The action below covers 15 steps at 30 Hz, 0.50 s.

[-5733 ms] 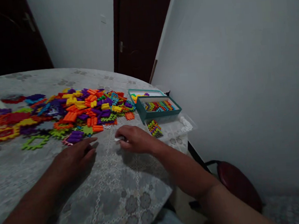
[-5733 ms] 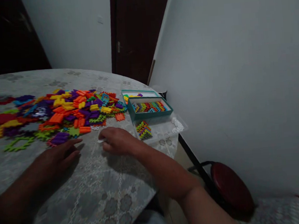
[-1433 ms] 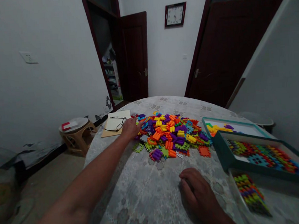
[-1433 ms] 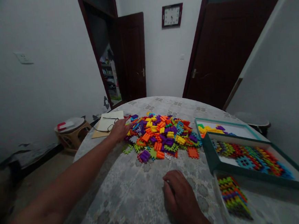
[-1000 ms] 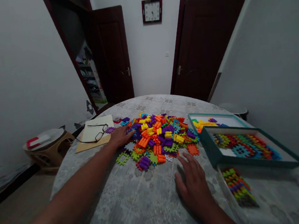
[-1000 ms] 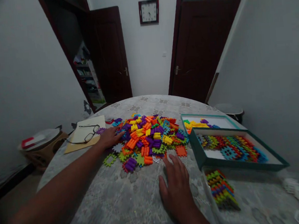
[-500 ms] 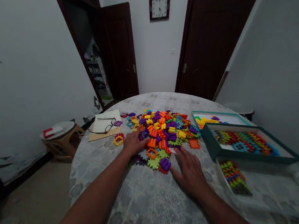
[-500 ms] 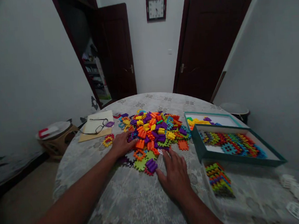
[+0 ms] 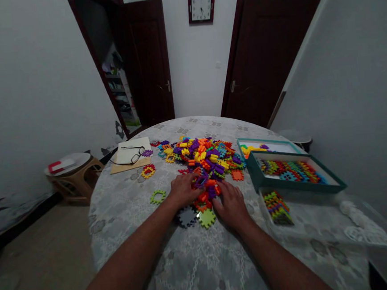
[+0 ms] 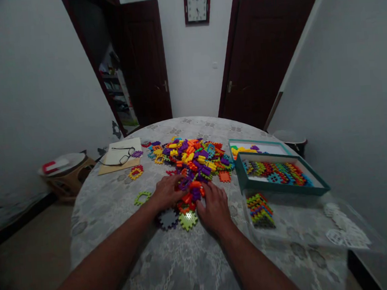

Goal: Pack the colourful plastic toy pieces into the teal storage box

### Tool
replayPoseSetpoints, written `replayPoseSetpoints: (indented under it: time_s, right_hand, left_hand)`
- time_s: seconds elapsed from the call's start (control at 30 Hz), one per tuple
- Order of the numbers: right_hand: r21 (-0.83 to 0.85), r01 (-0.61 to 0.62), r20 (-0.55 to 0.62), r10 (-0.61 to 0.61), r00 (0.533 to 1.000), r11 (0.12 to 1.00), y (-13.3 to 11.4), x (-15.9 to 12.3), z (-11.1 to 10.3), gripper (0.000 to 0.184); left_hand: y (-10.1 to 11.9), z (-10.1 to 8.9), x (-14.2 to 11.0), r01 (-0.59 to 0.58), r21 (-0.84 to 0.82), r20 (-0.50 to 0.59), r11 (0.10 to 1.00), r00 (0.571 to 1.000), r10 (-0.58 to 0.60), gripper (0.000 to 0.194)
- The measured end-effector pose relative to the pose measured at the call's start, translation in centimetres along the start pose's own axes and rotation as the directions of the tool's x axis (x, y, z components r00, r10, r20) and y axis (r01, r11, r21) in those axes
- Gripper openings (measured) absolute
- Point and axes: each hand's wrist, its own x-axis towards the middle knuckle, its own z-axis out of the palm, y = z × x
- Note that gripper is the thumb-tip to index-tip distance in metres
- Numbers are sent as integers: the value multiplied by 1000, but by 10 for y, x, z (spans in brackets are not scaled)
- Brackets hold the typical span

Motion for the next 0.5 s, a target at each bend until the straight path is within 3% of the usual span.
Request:
replayPoseSetpoints:
  time_s: [0.2, 0.4, 0.5]
  right_hand:
    - [80, -65, -23, 67, 998, 995, 4, 5, -5, 51]
    - [165, -76, -35, 83, 996, 983, 6, 5, -13, 37]
    - [175, -69, -29, 75, 997, 982, 8, 4, -15, 36]
  left_hand:
    - [15, 9, -7, -78, 24, -85, 997, 993, 80, 63]
    - [-12, -8, -12, -54, 93, -107, 994, 992, 64, 39]
    - [-24, -13, -10, -45, 97, -102, 994, 993, 55, 36]
